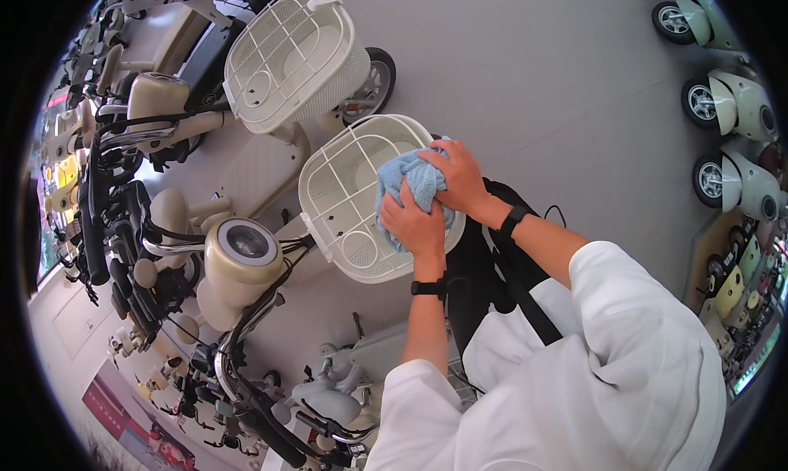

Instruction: Cleaning the baskets and handlebars of several electric bicycles using a cloth.

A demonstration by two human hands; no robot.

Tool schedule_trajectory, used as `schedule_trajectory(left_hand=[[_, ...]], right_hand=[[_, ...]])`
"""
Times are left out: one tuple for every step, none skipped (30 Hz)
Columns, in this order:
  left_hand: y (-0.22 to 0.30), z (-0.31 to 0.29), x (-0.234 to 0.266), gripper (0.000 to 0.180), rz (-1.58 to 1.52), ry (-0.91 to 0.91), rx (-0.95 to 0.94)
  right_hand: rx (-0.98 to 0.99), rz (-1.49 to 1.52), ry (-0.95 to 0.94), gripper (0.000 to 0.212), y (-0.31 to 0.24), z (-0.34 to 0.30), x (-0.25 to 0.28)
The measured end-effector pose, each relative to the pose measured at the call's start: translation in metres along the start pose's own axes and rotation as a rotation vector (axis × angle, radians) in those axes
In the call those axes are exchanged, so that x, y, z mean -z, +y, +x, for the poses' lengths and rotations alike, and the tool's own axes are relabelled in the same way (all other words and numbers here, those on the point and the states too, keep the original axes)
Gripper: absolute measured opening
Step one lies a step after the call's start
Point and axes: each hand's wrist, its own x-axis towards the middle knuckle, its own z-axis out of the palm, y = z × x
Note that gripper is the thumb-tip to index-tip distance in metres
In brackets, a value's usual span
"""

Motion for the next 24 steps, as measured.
schedule_trajectory(left_hand=[[-0.001, 0.003, -0.001, 0.066, 0.034, 0.017, -0.018], [-0.002, 0.007, -0.004, 0.066, 0.042, 0.014, -0.017], [-0.001, 0.013, -0.003, 0.065, 0.028, -0.006, -0.02], [0.0, 0.02, -0.003, 0.063, 0.016, -0.026, -0.021], [0.002, 0.027, -0.004, 0.063, 0.026, -0.036, -0.019], [0.003, 0.039, -0.004, 0.061, 0.018, -0.036, 0.003], [0.004, 0.051, -0.006, 0.059, 0.009, -0.034, 0.026], [0.004, 0.066, -0.008, 0.059, 0.023, -0.037, 0.029], [0.001, 0.082, -0.01, 0.057, 0.038, -0.007, 0.033], [0.0, 0.097, -0.015, 0.056, 0.047, 0.021, 0.034], [-0.002, 0.112, -0.019, 0.055, 0.073, 0.037, 0.02], [-0.005, 0.124, -0.024, 0.055, 0.08, 0.033, 0.018], [-0.007, 0.135, -0.029, 0.048, 0.129, 0.06, 0.011], [-0.01, 0.146, -0.032, 0.042, 0.177, 0.087, 0.004], [-0.021, 0.154, -0.029, 0.038, 0.177, 0.086, 0.035], [-0.026, 0.16, -0.031, 0.038, 0.178, 0.077, 0.029], [-0.031, 0.165, -0.031, 0.038, 0.157, 0.07, 0.066], [-0.035, 0.165, -0.032, 0.038, 0.136, 0.059, 0.105], [-0.034, 0.167, -0.031, 0.043, 0.099, 0.006, 0.182], [-0.032, 0.165, -0.033, 0.043, 0.102, -0.002, 0.179], [-0.026, 0.163, -0.031, 0.043, 0.108, -0.03, 0.207], [-0.022, 0.158, -0.03, 0.043, 0.111, -0.058, 0.234], [-0.019, 0.151, -0.031, 0.046, 0.142, -0.079, 0.195], [-0.015, 0.141, -0.029, 0.046, 0.149, -0.096, 0.2]], right_hand=[[0.003, 0.018, -0.004, 0.055, 0.001, 0.003, 0.001], [-0.001, 0.026, -0.005, 0.055, 0.004, 0.007, 0.002], [0.0, 0.034, 0.004, 0.052, 0.006, 0.011, 0.003], [0.001, 0.044, 0.013, 0.049, 0.009, 0.015, 0.003], [-0.009, 0.053, 0.009, 0.049, 0.013, 0.021, 0.002], [-0.035, 0.078, 0.014, 0.046, 0.013, 0.031, 0.0], [-0.062, 0.102, 0.018, 0.044, 0.014, 0.043, -0.002], [-0.065, 0.116, 0.014, 0.044, 0.015, 0.056, -0.006], [-0.074, 0.134, 0.026, 0.042, 0.015, 0.07, -0.011], [-0.084, 0.145, 0.042, 0.041, 0.02, 0.083, -0.016], [-0.096, 0.153, 0.033, 0.041, 0.024, 0.097, -0.022], [-0.101, 0.16, 0.033, 0.041, 0.029, 0.11, -0.029], [-0.094, 0.152, 0.013, 0.041, 0.032, 0.122, -0.033], [-0.087, 0.143, -0.007, 0.04, 0.033, 0.133, -0.037], [-0.045, 0.187, -0.02, 0.04, 0.03, 0.145, -0.046], [-0.055, 0.188, -0.016, 0.04, 0.032, 0.154, -0.051], [-0.029, 0.203, -0.047, 0.038, 0.032, 0.159, -0.056], [-0.004, 0.218, -0.08, 0.035, 0.033, 0.162, -0.062], [-0.008, 0.216, -0.078, 0.032, 0.035, 0.164, -0.065], [-0.017, 0.218, -0.077, 0.032, 0.04, 0.163, -0.064], [-0.038, 0.242, -0.166, 0.03, 0.043, 0.161, -0.058], [-0.059, 0.263, -0.255, 0.029, 0.047, 0.158, -0.054], [-0.072, 0.264, -0.259, 0.029, 0.053, 0.153, -0.048], [-0.061, 0.322, -0.211, 0.028, 0.057, 0.141, -0.042]])
